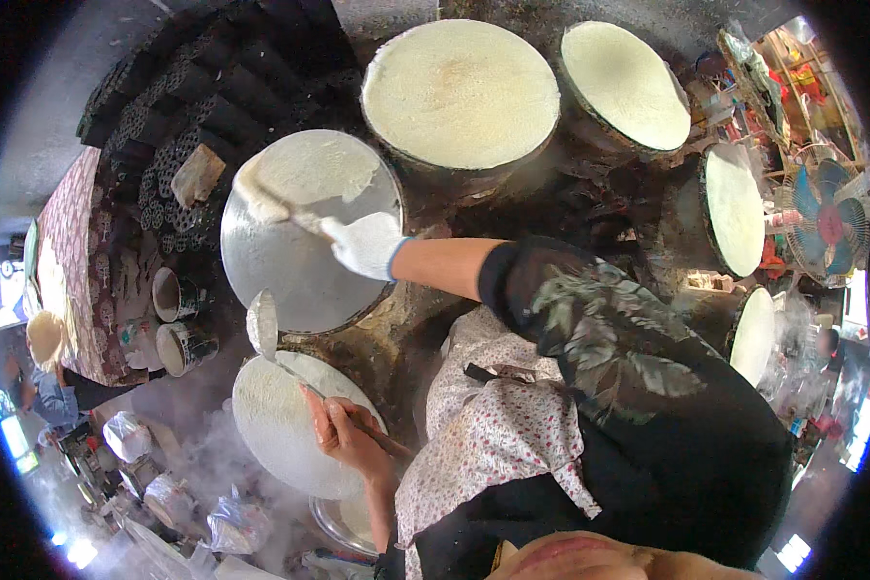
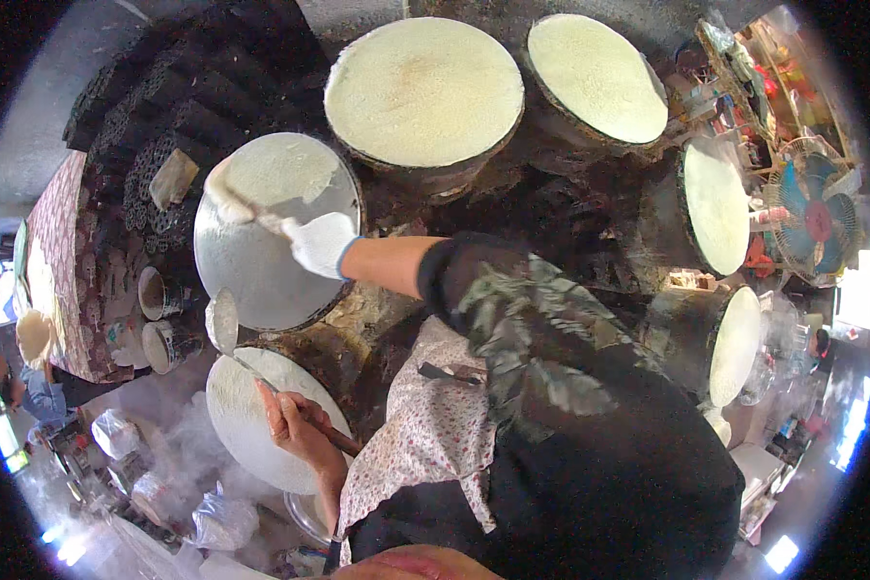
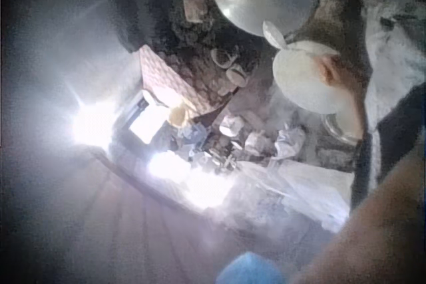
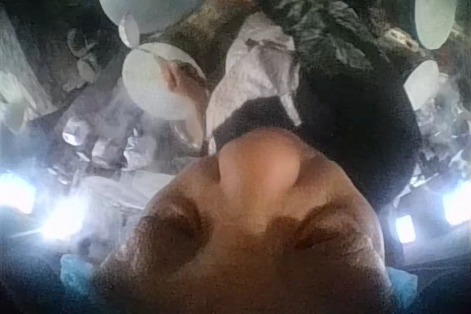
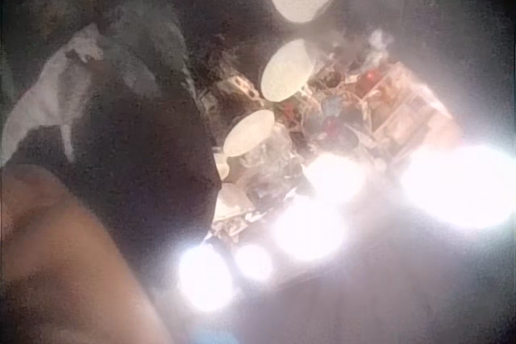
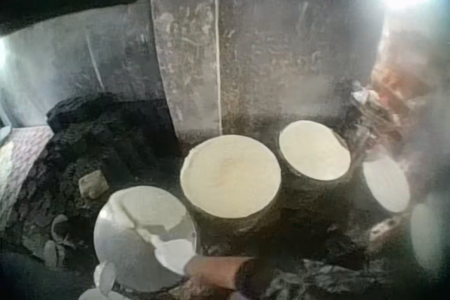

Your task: The person ladles batter onto multiple hot circular pans and spreads it into thin crepes using a wooden spreader. They flip the crepes and stack finished ones on a nearby tray.

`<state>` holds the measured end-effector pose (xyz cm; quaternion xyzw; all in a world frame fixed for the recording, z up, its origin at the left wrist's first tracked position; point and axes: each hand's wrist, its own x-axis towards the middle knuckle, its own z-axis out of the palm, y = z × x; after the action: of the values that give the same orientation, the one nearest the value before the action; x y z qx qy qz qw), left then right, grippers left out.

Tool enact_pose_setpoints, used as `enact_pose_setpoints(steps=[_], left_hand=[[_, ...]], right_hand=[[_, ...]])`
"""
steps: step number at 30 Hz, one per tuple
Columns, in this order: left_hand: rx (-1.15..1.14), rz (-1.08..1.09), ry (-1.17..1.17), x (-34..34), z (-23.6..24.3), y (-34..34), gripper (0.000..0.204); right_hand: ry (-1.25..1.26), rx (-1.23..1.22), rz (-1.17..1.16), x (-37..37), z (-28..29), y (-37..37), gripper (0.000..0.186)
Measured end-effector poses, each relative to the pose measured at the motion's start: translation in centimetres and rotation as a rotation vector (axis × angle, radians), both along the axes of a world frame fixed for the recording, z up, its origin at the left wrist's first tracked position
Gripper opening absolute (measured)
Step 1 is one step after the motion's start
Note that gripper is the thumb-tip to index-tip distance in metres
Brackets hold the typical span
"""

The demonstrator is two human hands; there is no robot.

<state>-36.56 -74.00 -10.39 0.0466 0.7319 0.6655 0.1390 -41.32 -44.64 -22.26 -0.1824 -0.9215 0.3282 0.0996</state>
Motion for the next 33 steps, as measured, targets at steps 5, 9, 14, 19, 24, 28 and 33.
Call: enact_pose_setpoints(steps=[5, 9, 14, 19, 24, 28, 33], left_hand=[[0.001, 0.079, -0.063, 0.8, -0.5, 1.4, 0.056], [-0.004, 0.167, -0.108, 1.5, 0.1, 3.2, 0.057], [0.004, 0.247, -0.195, 2.9, 0.4, 5.0, 0.053], [0.025, 0.283, -0.157, 3.5, 0.2, 6.4, 0.053], [0.043, 0.370, -0.215, 4.5, 0.0, 7.8, 0.054], [0.011, 0.385, -0.219, 5.1, 0.1, 8.4, 0.054], [-0.012, 0.442, -0.224, 5.2, -0.3, 9.7, 0.052]], right_hand=[[-0.116, 0.079, -0.023, 0.6, 0.8, 3.2, 0.026], [-0.076, -0.045, 0.094, -0.5, 0.9, 3.5, 0.026], [-0.026, -0.070, 0.268, -1.3, 1.7, 5.3, 0.029], [-0.043, -0.175, 0.183, -2.3, 1.3, 6.7, 0.037], [-0.164, -0.384, 0.478, -2.9, 1.1, 7.2, 0.050], [0.057, -0.448, -0.022, -3.6, 0.8, 9.6, 0.049], [-0.139, -0.497, 0.574, -4.5, 0.8, 8.6, 0.049]])
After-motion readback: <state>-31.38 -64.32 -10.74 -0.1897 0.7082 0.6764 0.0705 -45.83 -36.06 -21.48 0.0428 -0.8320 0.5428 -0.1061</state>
